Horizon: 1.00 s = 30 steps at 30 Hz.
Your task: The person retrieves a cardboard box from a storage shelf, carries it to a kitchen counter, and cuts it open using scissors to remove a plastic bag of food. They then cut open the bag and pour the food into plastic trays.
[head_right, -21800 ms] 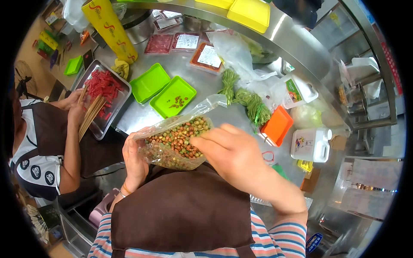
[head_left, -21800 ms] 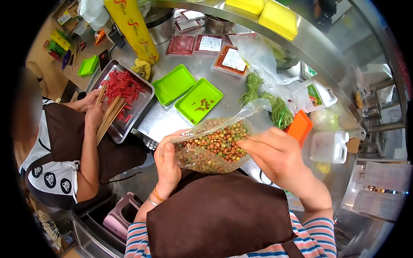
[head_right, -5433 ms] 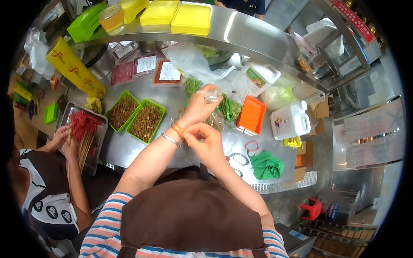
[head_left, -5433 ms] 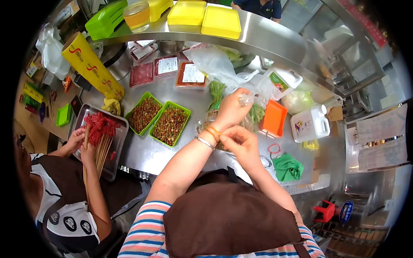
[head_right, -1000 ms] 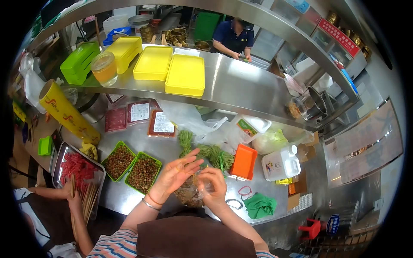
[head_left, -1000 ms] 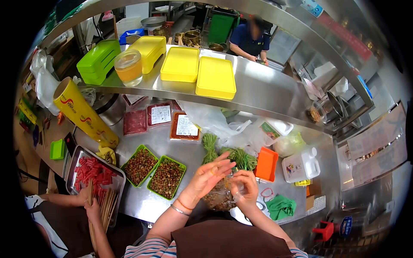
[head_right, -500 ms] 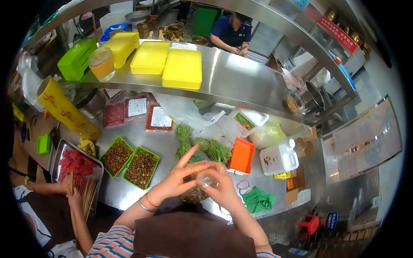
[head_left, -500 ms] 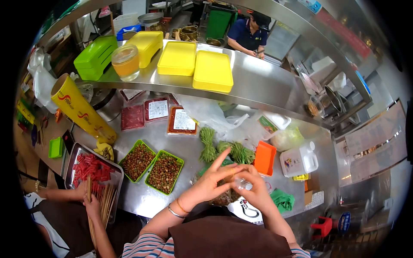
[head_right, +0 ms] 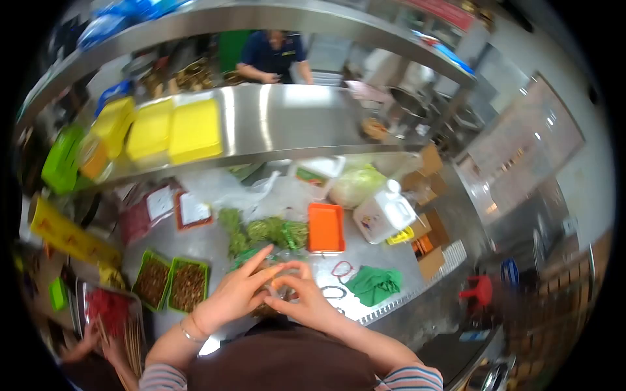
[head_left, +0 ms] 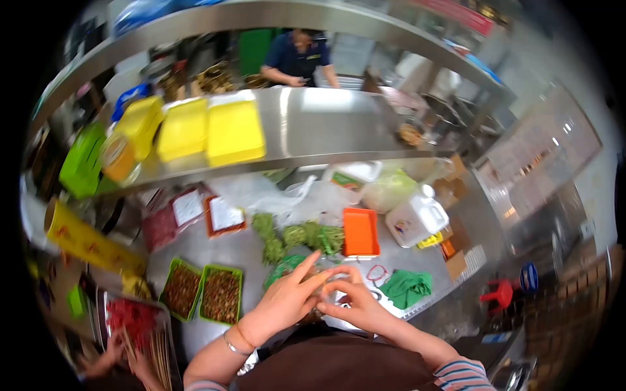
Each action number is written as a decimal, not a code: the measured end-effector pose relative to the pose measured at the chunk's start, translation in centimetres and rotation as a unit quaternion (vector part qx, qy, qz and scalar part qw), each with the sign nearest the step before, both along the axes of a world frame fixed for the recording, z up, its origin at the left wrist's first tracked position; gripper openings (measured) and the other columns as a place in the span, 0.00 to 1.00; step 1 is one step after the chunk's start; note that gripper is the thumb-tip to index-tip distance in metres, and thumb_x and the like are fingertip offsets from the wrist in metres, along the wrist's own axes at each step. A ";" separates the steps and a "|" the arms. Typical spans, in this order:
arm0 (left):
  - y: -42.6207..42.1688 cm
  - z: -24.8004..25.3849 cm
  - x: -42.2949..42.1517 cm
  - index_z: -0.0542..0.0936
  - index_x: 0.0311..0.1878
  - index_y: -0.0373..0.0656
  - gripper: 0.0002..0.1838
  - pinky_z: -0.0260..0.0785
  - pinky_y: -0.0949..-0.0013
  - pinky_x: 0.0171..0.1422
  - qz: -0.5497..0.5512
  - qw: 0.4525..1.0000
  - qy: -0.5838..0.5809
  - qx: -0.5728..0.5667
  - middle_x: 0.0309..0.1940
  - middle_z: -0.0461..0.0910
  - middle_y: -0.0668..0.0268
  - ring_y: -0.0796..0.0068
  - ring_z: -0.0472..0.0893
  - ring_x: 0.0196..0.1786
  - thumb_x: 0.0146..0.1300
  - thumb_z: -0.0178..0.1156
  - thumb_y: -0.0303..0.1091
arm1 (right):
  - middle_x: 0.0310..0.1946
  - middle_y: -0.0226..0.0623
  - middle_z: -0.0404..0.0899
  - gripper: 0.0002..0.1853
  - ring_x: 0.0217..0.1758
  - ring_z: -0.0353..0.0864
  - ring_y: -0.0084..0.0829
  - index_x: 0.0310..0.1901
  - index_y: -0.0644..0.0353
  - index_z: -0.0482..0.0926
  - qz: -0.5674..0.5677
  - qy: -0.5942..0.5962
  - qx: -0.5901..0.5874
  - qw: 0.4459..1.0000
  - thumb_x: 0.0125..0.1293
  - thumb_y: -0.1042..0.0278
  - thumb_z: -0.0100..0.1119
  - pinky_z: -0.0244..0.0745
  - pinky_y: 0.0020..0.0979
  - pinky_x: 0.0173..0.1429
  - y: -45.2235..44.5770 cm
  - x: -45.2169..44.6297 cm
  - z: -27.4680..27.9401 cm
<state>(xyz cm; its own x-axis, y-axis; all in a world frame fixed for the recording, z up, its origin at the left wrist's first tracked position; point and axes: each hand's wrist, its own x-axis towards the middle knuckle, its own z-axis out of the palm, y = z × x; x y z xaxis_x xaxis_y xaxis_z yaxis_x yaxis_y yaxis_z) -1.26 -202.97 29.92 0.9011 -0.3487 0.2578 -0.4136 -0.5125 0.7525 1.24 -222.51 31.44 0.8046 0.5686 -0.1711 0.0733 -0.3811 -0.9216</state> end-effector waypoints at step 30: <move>-1.8 -3.4 0.7 0.81 0.34 0.41 0.12 0.69 0.74 0.37 0.113 0.981 -0.024 -0.158 0.43 0.76 0.62 0.72 0.78 0.41 0.47 0.57 0.17 | 0.36 0.33 0.77 0.09 0.32 0.72 0.20 0.29 0.60 0.74 -0.205 0.414 0.429 0.777 0.64 0.66 0.56 0.64 0.22 0.33 0.5 2.9 -4.9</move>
